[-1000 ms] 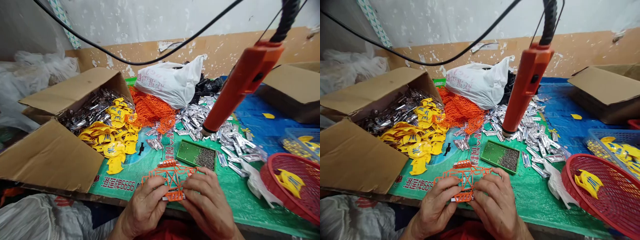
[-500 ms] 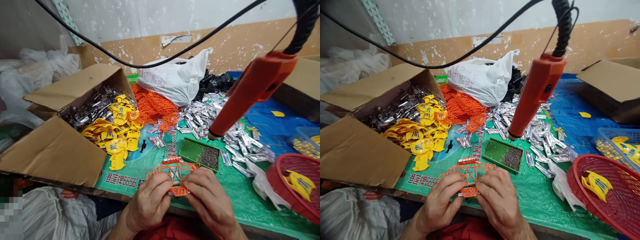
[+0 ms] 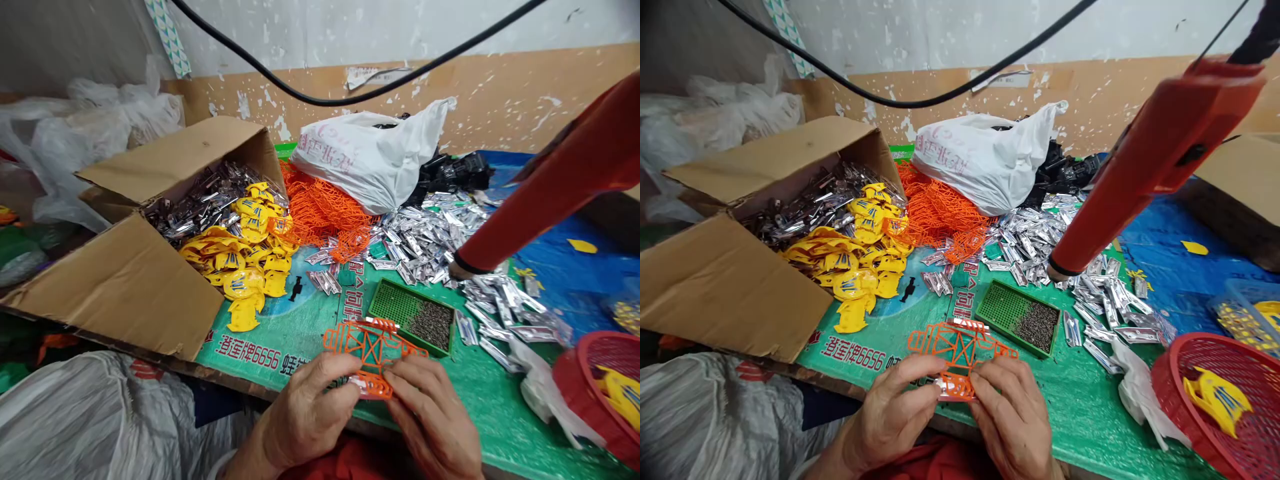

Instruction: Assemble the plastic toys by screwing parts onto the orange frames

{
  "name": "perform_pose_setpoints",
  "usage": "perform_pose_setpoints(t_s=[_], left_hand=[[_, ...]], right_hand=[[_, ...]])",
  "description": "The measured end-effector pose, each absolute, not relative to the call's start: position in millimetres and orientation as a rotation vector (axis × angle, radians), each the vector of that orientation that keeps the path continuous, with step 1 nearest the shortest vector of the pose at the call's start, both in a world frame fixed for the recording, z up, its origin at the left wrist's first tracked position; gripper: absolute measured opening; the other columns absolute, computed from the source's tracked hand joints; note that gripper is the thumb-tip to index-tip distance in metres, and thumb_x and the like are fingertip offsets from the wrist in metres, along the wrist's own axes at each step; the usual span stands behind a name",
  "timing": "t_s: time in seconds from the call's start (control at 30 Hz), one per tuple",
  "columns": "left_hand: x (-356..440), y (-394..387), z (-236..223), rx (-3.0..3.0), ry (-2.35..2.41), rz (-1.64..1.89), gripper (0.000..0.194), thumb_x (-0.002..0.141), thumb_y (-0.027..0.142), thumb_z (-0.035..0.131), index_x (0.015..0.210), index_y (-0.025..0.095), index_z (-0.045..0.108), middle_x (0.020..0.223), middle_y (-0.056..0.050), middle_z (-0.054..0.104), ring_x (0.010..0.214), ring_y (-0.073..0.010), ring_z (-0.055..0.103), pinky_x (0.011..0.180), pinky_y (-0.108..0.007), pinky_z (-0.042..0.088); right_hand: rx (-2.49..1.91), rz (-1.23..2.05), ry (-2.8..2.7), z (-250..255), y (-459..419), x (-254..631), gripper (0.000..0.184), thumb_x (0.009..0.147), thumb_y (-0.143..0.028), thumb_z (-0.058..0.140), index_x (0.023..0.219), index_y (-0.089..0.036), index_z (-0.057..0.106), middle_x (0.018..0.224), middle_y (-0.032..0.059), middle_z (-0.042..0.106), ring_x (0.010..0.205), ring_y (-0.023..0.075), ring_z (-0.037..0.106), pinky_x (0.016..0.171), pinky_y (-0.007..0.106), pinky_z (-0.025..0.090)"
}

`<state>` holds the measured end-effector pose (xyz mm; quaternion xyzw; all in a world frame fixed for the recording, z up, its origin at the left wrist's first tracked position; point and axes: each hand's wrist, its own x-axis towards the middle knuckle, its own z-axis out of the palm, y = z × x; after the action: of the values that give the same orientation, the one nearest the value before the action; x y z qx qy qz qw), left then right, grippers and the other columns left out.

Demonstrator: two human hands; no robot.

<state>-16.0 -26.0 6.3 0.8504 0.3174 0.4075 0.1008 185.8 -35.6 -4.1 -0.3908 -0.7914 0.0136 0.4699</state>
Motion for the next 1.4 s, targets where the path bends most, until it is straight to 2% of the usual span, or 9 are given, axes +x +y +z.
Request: perform_pose_setpoints(t_s=[0.33, 0.77, 1.0, 1.17, 1.3, 1.4], left_hand=[[-15.0, -21.9, 4.4, 2.399, 0.838, 1.240, 0.025, 0.083, 0.002, 0.050, 0.103, 0.018, 0.053, 0.095, -0.008, 0.067, 0.086, -0.0148, 0.064, 0.076, -0.026, 0.056], [-14.6, -20.9, 5.6, 2.348, 0.847, 1.228, 0.021, 0.086, 0.005, 0.050, 0.102, 0.019, 0.054, 0.090, -0.006, 0.067, 0.081, -0.0137, 0.064, 0.071, -0.024, 0.054], [-10.4, -23.7, 2.5, 2.223, 0.904, 1.291, 0.022, 0.084, 0.003, 0.053, 0.100, 0.017, 0.053, 0.086, -0.006, 0.067, 0.082, -0.0140, 0.064, 0.076, -0.024, 0.053], [-9.4, -21.9, 4.2, 2.288, 0.962, 1.155, 0.030, 0.087, 0.005, 0.050, 0.115, 0.013, 0.054, 0.091, -0.008, 0.067, 0.083, -0.0146, 0.064, 0.074, -0.023, 0.054], [-8.1, -20.1, 8.3, 2.399, 0.993, 0.997, 0.027, 0.088, 0.003, 0.048, 0.108, 0.015, 0.060, 0.088, -0.006, 0.067, 0.077, -0.0132, 0.064, 0.067, -0.021, 0.053], [-7.4, -21.1, 13.5, 2.504, 1.062, 0.919, 0.022, 0.089, 0.005, 0.046, 0.102, 0.015, 0.062, 0.085, -0.005, 0.068, 0.072, -0.0143, 0.062, 0.064, -0.024, 0.052]], right_hand=[[-0.951, -0.014, -1.976, -2.0, -35.2, 184.8, 0.011, 0.086, -0.013, 0.056, 0.092, -0.017, 0.064, 0.081, 0.0068, 0.071, 0.077, 0.0178, 0.063, 0.070, 0.033, 0.053], [-0.942, 0.053, -1.960, 2.9, -31.8, 183.9, 0.014, 0.085, -0.013, 0.057, 0.095, -0.019, 0.064, 0.081, 0.0052, 0.072, 0.076, 0.0174, 0.063, 0.069, 0.033, 0.051], [-0.952, 0.075, -1.961, 2.8, -34.6, 180.2, 0.010, 0.086, -0.010, 0.056, 0.091, -0.015, 0.063, 0.082, 0.0059, 0.072, 0.080, 0.0177, 0.061, 0.073, 0.034, 0.047], [-0.992, 0.037, -2.001, 4.1, -34.7, 179.3, 0.008, 0.085, -0.009, 0.056, 0.087, -0.014, 0.062, 0.079, 0.0062, 0.071, 0.077, 0.0181, 0.059, 0.071, 0.034, 0.044], [-1.032, -0.076, -2.031, 2.4, -33.8, 179.1, 0.008, 0.085, -0.010, 0.056, 0.085, -0.016, 0.061, 0.077, 0.0041, 0.072, 0.077, 0.0185, 0.060, 0.071, 0.034, 0.042], [-1.037, -0.076, -2.012, -0.5, -34.5, 179.1, 0.009, 0.084, -0.009, 0.056, 0.086, -0.016, 0.062, 0.078, 0.0040, 0.072, 0.077, 0.0182, 0.060, 0.072, 0.034, 0.042]])
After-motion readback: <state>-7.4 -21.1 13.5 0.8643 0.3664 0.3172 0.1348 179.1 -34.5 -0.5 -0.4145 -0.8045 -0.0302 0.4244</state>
